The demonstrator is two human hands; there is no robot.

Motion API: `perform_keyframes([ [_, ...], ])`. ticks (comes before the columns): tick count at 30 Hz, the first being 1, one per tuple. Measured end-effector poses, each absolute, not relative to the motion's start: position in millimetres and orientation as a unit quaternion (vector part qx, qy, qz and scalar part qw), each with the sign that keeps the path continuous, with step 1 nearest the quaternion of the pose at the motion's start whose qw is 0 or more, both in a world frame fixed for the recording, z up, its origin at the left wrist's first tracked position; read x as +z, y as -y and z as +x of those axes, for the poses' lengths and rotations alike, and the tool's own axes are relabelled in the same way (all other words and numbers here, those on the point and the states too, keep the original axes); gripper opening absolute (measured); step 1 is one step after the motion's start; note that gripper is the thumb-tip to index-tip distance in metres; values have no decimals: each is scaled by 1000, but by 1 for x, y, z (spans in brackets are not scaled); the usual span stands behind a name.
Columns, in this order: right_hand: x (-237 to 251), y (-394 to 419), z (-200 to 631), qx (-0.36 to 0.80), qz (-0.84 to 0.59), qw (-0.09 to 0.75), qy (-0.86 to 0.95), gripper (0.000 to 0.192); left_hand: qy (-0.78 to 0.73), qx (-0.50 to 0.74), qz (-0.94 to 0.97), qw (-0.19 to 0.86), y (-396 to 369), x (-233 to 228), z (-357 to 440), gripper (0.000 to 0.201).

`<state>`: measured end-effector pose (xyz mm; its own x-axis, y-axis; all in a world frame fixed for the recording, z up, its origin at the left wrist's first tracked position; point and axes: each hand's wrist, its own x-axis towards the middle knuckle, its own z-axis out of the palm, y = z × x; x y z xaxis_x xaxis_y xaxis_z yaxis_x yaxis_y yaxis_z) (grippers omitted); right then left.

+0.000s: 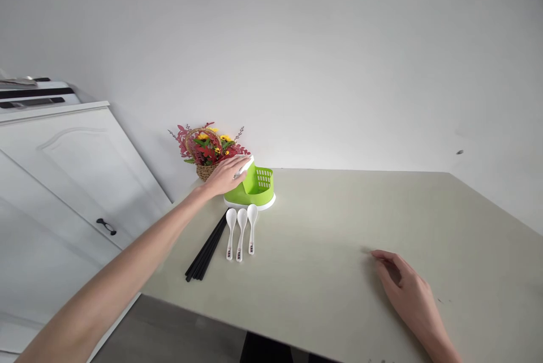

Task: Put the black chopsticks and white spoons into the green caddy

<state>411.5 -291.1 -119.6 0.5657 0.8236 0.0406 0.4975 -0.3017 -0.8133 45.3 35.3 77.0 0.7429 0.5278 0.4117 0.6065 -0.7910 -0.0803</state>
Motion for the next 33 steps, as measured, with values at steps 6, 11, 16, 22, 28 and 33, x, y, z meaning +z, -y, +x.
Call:
perform_keyframes([
  [6, -121, 290, 414, 200, -789, 405, 416, 40, 328, -294, -890, 117, 16, 74, 59, 44],
  [11, -124, 289, 415, 187, -790, 405, 420, 41, 411, -469, -780, 46, 110, 29, 64, 28],
  [16, -122, 292, 414, 173, -799, 392, 422, 41, 490, -389, -764, -159, 184, -34, 53, 22],
  [22, -125, 292, 418, 171, -801, 386, 425, 42, 477, -263, -758, -359, 215, -54, 28, 31],
  [28, -120, 295, 412, 168, -811, 379, 413, 40, 491, -247, -739, -390, 218, -54, 14, 35],
  [33, -121, 295, 415, 165, -813, 372, 417, 42, 494, -259, -740, -376, 218, -59, 19, 34],
])
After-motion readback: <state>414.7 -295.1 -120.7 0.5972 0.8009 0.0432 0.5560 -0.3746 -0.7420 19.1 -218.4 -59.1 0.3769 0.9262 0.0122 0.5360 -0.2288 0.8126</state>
